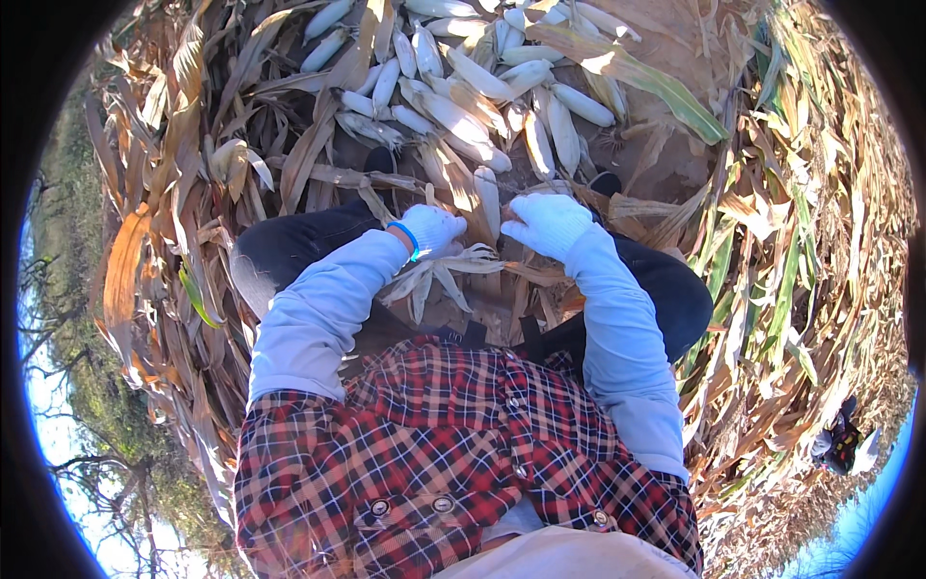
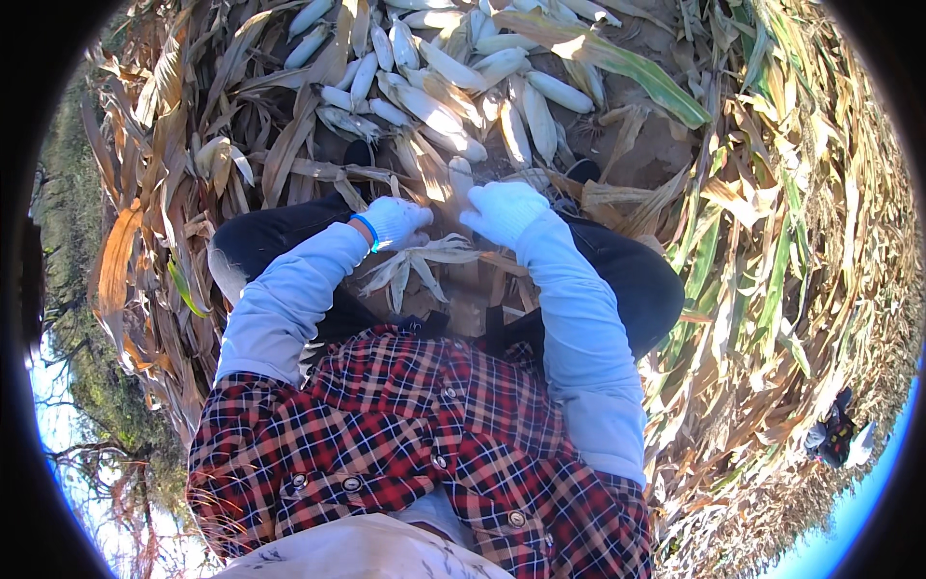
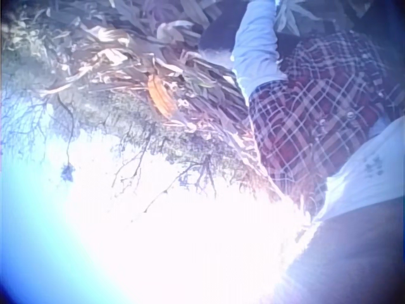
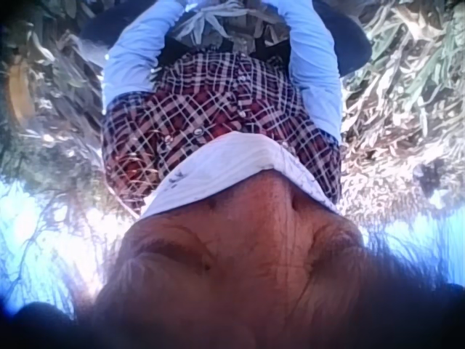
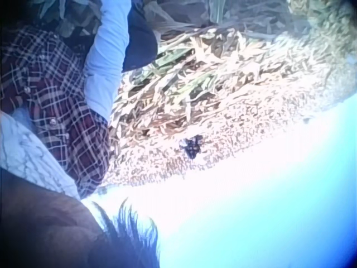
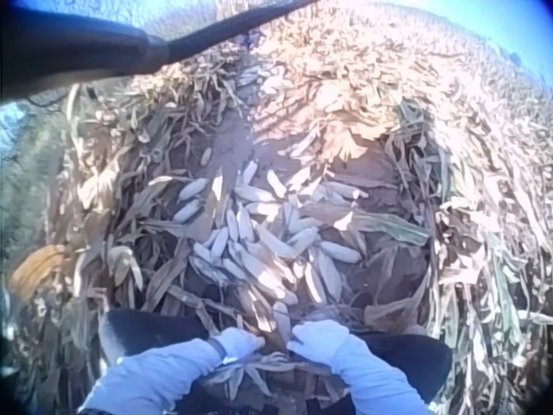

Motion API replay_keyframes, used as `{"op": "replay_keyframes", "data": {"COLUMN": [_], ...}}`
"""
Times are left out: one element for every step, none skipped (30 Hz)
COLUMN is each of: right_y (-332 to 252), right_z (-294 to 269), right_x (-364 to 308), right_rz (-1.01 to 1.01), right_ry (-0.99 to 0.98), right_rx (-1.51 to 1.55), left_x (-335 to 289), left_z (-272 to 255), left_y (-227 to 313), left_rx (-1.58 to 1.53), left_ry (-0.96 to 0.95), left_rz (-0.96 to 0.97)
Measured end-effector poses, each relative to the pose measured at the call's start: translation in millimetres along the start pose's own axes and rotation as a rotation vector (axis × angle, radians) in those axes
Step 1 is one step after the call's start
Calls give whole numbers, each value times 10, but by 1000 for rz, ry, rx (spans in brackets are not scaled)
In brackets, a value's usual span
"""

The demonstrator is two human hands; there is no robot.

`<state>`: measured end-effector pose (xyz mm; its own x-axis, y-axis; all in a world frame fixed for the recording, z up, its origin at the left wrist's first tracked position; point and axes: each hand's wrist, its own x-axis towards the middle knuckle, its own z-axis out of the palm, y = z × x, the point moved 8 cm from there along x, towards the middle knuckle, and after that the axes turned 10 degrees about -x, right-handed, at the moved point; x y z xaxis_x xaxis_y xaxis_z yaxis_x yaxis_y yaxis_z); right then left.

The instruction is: The person sits on the ground in a cornfield and repeatedly shucks corn cobs by hand, removing the husks and placing the cleaned cobs aside.

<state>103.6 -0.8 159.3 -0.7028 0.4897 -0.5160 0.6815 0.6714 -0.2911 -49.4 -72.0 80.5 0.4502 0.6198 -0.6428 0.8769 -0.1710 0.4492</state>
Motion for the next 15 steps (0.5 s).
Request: {"op": "replay_keyframes", "data": {"right_y": [-3,-3,5,-2,-10,-26,-37,-33,-34,-42,-38,-46,-54,-59,-86], "right_z": [5,2,0,-23,-23,-35,-70,-77,-69,-50,-35,-17,5,5,1], "right_x": [-2,0,6,4,-8,-24,-36,-38,-29,-24,-17,-23,-21,-29,-44], "right_rz": [-1,-2,-2,-4,-4,-3,-5,-2,-3,-4,-2,-3,-5,-2,-9], "right_ry": [8,17,9,0,-14,-19,-22,-25,-17,-12,-5,0,9,21,35], "right_rx": [-2,-4,-11,-20,-25,-22,-29,-35,-25,-15,-3,1,5,9,-1], "left_x": [-2,-2,19,64,129,243,381,523,628,772,904,1046,1193,1348,1467], "left_z": [-11,-22,-72,-137,-182,-265,-310,-418,-485,-515,-564,-516,-495,-491,-414], "left_y": [-6,-14,-78,-189,-305,-476,-704,-837,-967,-1055,-1069,-1079,-1071,-1034,-991], "left_rx": [-9,-18,-45,-74,-106,-153,-145,-101,-163,-262,-358,-469,-577,-597,-629], "left_ry": [2,2,30,58,81,141,244,300,397,484,569,580,592,580,548], "left_rz": [-4,-7,-34,-60,-85,-139,-185,-246,-286,-279,-268,-301,-334,-335,-363]}}
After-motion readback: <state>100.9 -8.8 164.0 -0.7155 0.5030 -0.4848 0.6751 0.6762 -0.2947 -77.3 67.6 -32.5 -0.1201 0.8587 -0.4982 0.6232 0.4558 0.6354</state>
